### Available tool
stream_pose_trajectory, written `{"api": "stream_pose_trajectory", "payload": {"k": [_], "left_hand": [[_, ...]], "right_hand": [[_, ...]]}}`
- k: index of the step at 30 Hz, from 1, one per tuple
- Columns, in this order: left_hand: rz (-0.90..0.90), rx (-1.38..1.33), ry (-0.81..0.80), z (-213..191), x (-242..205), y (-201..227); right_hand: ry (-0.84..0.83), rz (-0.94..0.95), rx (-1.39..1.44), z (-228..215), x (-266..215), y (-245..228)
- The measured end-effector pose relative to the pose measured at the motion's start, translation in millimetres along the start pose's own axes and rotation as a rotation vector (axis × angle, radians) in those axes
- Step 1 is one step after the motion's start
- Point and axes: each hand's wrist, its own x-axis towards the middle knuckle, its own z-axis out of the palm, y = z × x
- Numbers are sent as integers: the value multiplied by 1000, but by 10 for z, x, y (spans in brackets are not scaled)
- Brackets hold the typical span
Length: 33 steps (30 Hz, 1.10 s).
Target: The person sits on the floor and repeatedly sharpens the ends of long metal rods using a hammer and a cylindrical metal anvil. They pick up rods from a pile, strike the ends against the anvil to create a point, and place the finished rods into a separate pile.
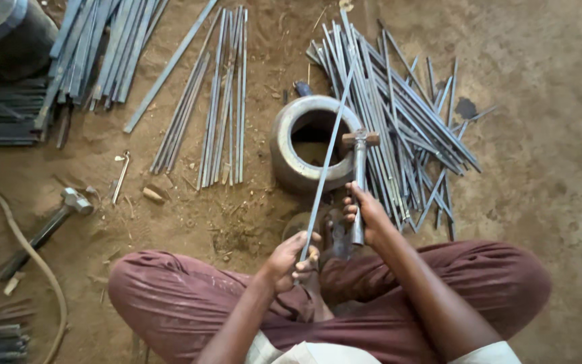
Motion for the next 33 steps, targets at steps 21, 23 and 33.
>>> {"api": "stream_pose_trajectory", "payload": {"k": [21, 23, 33], "left_hand": [[108, -93, 61, 1277, 65, 104], [104, -116, 69, 1227, 71, 96], [67, 467, 399, 607, -1196, 236]], "right_hand": [[-7, -62, -64, 94, -144, -39], [-7, -52, -49, 89, -117, -39], [63, -23, -41, 69, -108, -8]]}}
